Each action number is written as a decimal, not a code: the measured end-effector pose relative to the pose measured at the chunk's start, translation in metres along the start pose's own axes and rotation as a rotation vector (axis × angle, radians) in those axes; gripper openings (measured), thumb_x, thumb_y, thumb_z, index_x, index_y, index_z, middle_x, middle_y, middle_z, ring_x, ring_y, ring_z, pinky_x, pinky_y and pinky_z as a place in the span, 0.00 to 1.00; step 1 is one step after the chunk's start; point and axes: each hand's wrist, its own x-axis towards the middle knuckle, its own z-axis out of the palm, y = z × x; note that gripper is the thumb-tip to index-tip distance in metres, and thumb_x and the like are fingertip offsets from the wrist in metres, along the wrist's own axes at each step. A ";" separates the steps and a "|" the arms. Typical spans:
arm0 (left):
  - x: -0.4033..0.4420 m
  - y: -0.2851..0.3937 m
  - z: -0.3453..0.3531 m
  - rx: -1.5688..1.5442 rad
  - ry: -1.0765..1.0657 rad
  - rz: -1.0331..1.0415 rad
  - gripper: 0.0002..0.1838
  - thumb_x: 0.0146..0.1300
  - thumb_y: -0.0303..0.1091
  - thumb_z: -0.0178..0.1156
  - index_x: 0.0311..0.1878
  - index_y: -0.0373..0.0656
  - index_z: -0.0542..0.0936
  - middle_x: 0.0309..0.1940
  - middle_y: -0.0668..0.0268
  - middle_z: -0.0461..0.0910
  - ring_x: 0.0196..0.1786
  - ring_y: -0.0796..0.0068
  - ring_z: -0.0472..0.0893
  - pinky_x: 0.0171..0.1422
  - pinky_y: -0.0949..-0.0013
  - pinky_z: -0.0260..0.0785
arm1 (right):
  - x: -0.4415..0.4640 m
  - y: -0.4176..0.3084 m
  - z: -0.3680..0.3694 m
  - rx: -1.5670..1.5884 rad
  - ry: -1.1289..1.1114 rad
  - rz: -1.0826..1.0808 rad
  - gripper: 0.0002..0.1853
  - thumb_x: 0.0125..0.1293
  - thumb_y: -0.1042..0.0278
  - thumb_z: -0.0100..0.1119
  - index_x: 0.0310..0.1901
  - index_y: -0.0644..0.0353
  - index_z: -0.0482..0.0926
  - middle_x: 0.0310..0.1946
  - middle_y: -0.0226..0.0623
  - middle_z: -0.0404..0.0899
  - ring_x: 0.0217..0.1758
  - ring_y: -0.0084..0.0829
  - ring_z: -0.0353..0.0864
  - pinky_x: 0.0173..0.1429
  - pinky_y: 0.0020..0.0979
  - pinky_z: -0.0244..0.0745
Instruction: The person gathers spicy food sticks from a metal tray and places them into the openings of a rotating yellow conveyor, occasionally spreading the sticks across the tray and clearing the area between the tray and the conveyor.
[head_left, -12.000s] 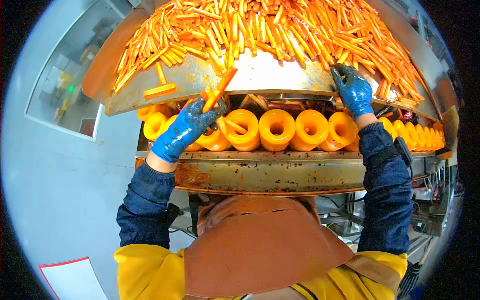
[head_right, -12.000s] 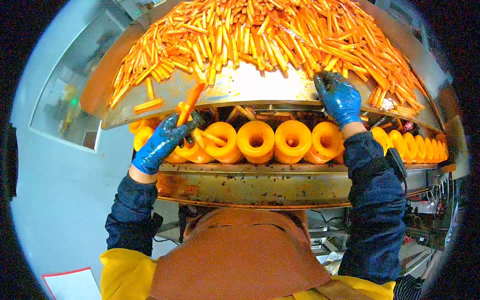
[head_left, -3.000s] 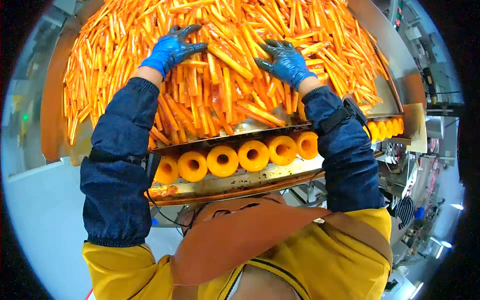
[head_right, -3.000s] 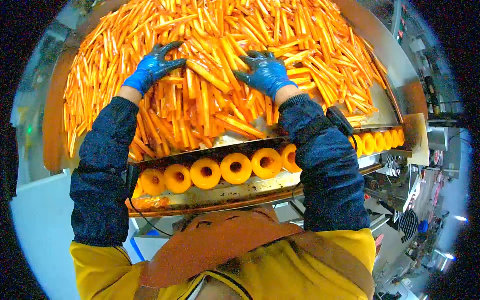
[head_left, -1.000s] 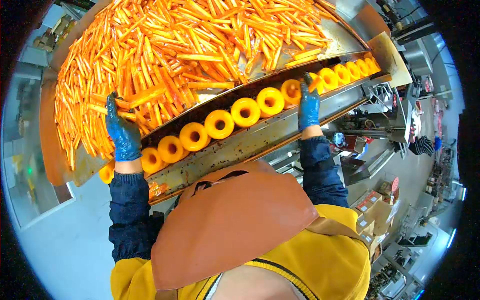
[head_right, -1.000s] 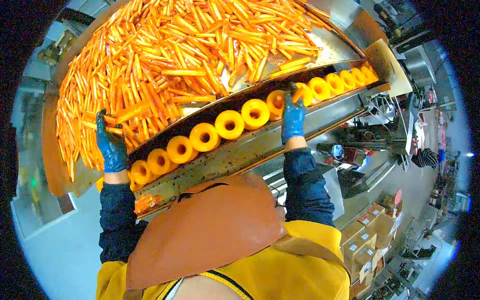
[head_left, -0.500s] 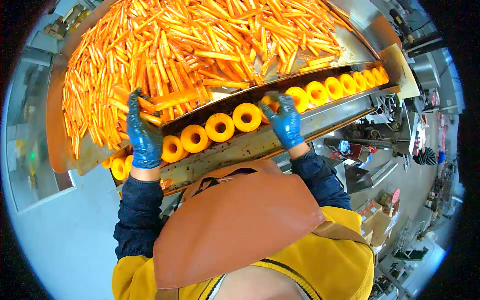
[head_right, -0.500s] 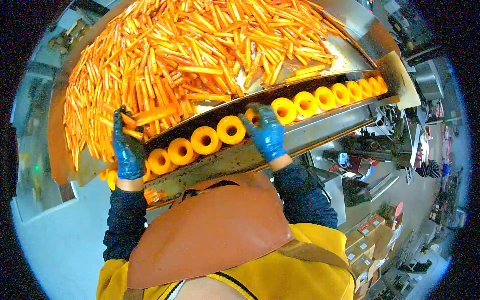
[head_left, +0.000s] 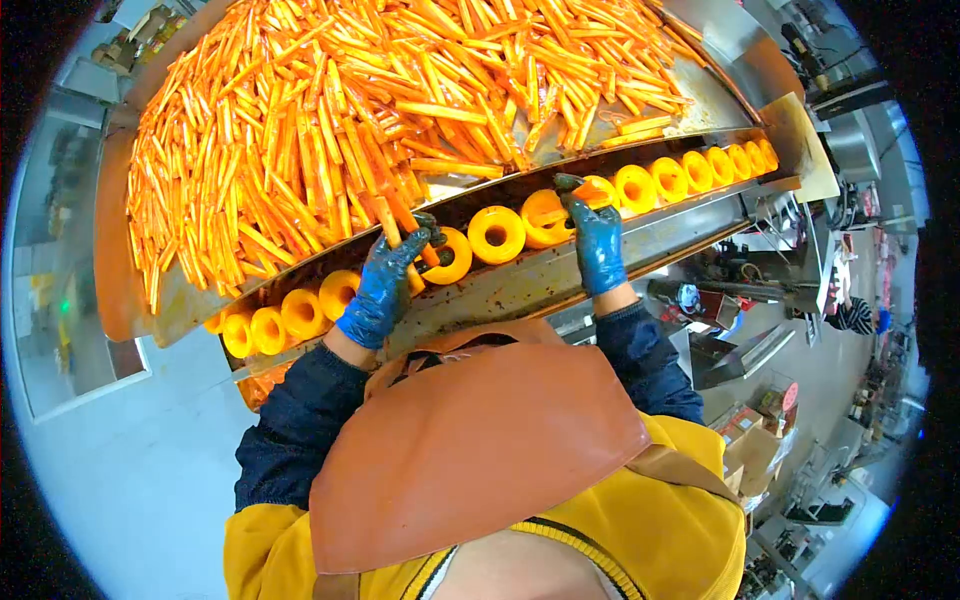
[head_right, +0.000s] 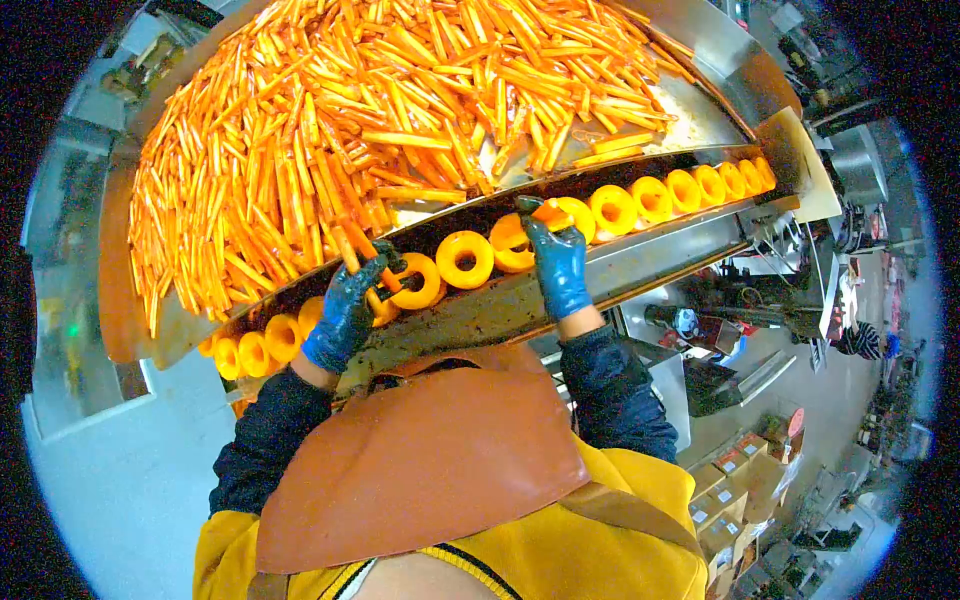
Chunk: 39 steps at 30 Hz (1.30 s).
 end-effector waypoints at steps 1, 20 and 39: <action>0.002 -0.003 -0.003 0.016 -0.018 -0.036 0.16 0.60 0.32 0.60 0.51 0.39 0.75 0.42 0.66 0.78 0.44 0.76 0.76 0.51 0.72 0.69 | 0.009 0.025 -0.019 -0.303 -0.081 -0.019 0.10 0.63 0.70 0.55 0.43 0.64 0.81 0.35 0.36 0.82 0.36 0.28 0.79 0.41 0.32 0.74; 0.039 -0.039 0.009 -0.053 -0.217 -0.024 0.20 0.56 0.29 0.62 0.53 0.36 0.75 0.44 0.63 0.79 0.46 0.73 0.77 0.54 0.71 0.68 | -0.015 0.022 0.033 -0.552 0.044 -0.436 0.20 0.54 0.67 0.67 0.49 0.58 0.77 0.43 0.41 0.78 0.46 0.39 0.78 0.51 0.35 0.74; 0.042 -0.063 -0.003 0.324 0.057 0.364 0.09 0.62 0.27 0.58 0.46 0.38 0.78 0.40 0.67 0.79 0.41 0.79 0.76 0.49 0.72 0.70 | 0.031 -0.016 0.051 -0.737 -0.050 -0.620 0.11 0.59 0.64 0.62 0.42 0.58 0.81 0.37 0.43 0.81 0.38 0.39 0.80 0.42 0.34 0.76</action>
